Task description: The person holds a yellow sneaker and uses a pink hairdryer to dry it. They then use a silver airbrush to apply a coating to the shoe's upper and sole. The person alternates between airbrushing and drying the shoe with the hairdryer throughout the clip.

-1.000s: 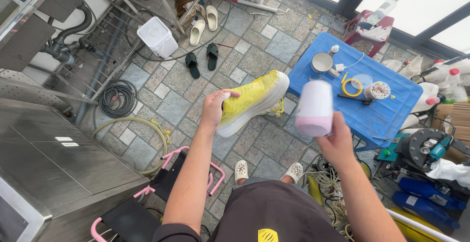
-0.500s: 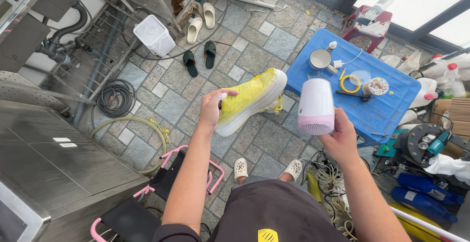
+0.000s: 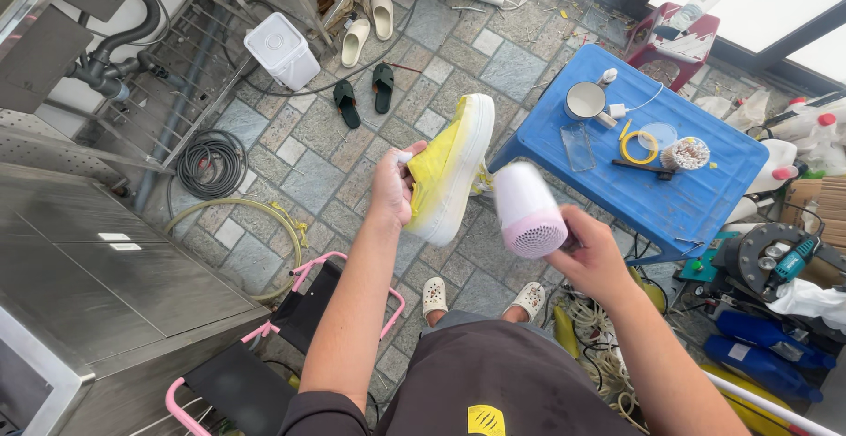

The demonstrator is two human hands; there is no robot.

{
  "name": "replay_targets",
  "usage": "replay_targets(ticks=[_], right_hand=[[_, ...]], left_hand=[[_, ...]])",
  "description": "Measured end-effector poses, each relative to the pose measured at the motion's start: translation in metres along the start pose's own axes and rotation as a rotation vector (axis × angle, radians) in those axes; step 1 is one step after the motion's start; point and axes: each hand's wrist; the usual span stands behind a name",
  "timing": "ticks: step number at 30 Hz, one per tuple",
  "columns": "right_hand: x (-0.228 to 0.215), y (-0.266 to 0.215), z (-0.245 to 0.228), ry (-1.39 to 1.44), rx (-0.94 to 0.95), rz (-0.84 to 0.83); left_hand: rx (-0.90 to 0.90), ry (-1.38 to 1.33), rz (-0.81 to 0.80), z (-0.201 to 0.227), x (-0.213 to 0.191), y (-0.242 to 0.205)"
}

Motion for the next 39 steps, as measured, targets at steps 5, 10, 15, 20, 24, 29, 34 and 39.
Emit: replay_targets(ticks=[5, 10, 15, 20, 24, 29, 34, 39], right_hand=[[0.004, 0.003, -0.009, 0.153, -0.082, -0.267], [0.005, 0.001, -0.006, 0.013, 0.029, -0.222], [0.029, -0.005, -0.005, -0.023, 0.025, 0.031], [0.023, -0.007, -0.009, 0.085, -0.08, -0.53], [0.028, -0.007, -0.015, -0.181, -0.218, -0.237], [0.044, -0.011, -0.019, -0.246, -0.377, 0.033], [0.033, -0.015, -0.003, 0.049, -0.027, -0.409], [0.019, -0.011, 0.026, -0.087, 0.03, 0.178]], left_hand=[[0.03, -0.036, 0.078, -0.005, 0.001, 0.002], [0.035, -0.043, 0.09, -0.006, 0.001, 0.0], [0.044, 0.009, 0.03, -0.01, -0.005, -0.005], [0.021, -0.011, -0.011, -0.013, -0.005, 0.002], [-0.013, -0.021, -0.011, -0.017, -0.009, 0.007], [0.074, 0.087, -0.014, -0.015, -0.004, -0.004], [0.103, 0.152, -0.02, -0.007, -0.001, -0.016], [0.26, 0.347, -0.054, -0.005, -0.012, -0.02]])
Point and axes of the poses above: each hand's wrist, its own y-axis towards the middle knuckle, its own x-axis out of the palm, z = x × y, and after that the axes turned 14 degrees about -y, right-handed
